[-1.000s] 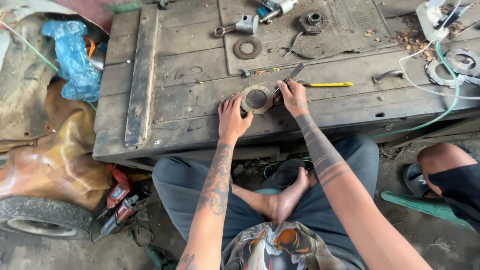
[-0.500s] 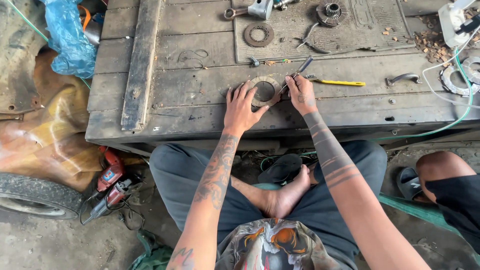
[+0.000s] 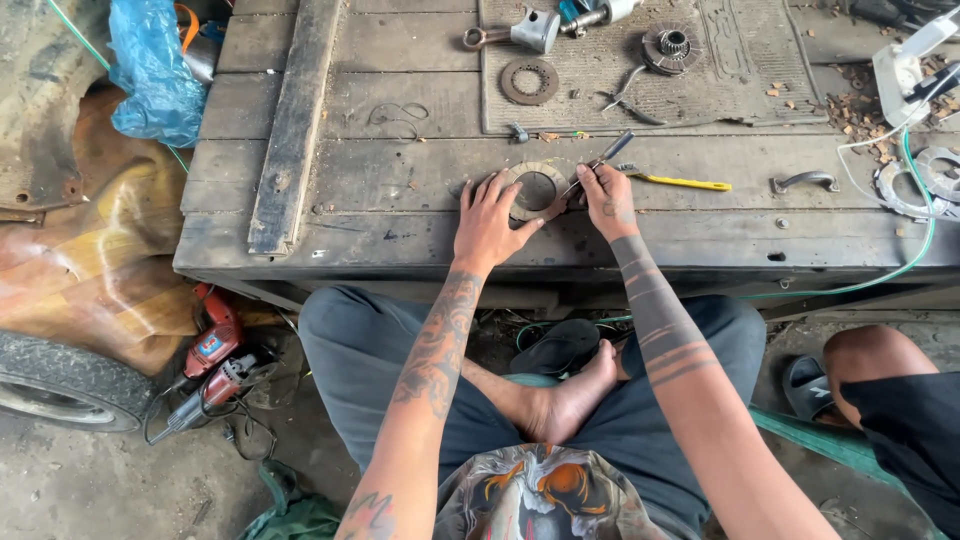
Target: Scraping old gasket material off a metal engine component using a flat-head screwdriver as a scraper.
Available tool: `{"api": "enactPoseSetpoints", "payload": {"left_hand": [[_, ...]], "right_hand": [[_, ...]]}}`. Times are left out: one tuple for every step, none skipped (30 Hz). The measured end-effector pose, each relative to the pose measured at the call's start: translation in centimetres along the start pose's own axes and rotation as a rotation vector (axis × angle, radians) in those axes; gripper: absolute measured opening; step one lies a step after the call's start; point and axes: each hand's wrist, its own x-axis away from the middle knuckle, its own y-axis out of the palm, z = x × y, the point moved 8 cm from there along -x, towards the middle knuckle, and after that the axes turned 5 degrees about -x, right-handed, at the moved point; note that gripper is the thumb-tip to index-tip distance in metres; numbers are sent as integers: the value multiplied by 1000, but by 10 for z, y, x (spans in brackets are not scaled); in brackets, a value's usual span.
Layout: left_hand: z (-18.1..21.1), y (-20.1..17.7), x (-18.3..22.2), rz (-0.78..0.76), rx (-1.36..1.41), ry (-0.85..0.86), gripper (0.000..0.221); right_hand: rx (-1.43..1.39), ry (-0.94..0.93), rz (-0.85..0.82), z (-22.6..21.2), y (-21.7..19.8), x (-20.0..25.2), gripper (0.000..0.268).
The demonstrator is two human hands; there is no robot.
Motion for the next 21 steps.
{"api": "enactPoseSetpoints", "payload": {"left_hand": [[0,0,0,-9,5,1,70],[-1,1,0,-8,6,0,70],[-1,2,-1,1,8,-1,70],[-2,2,-1,9,10,-2,71],[-3,5,-2,12,13,-4,71],[-4,6,-3,26,5,0,71],[-5,8,-2,36,-4,3,72],[-5,8,-1,37,-2,-1,72],[-4,7,-1,43,2,2,72],[-4,5,0,49,6,6,71],[-4,6,-1,51,7,5,71],[-5,6,-2,54,8,6,71],[-5,7,-1,54,10,6,71],[-4,6,0,53,12,6,71],[-4,5,0,49,12,6,70],[-3,5,0,46,11,7,70],[-4,7,-1,46,14,5,70],[-6,10,-1,47,9,7,71],[-7,13,-2,47,5,6,72],[-7,12,-1,46,8,1,72],[-7,12,-1,51,12,9,71]], "right_hand": [[-10,1,-21,2,2,-1,42],[-9,0,-23,-1,1,0,42],[-20,-2,-29,-4,-1,2,43],[-32,-4,-35,-7,-3,4,44],[-29,-6,-37,7,-1,-1,44],[-24,-7,-31,21,0,-5,44],[-20,-6,-26,36,2,-8,44],[-19,-6,-30,32,2,-6,44],[-12,-8,-34,28,1,-4,43],[-5,-10,-39,23,1,-2,42],[-4,-11,-40,18,1,-3,42],[-26,-7,-60,14,1,-4,46],[-48,-1,-79,11,2,-2,49],[-47,1,-80,18,1,-3,49],[-53,1,-93,25,0,-3,50],[-59,2,-105,32,0,-4,50],[-58,3,-108,24,1,-2,50],[-48,3,-100,15,1,0,51],[-39,3,-95,6,2,1,51],[-37,4,-100,18,1,0,51],[-54,6,-117,31,2,-2,52]]}}
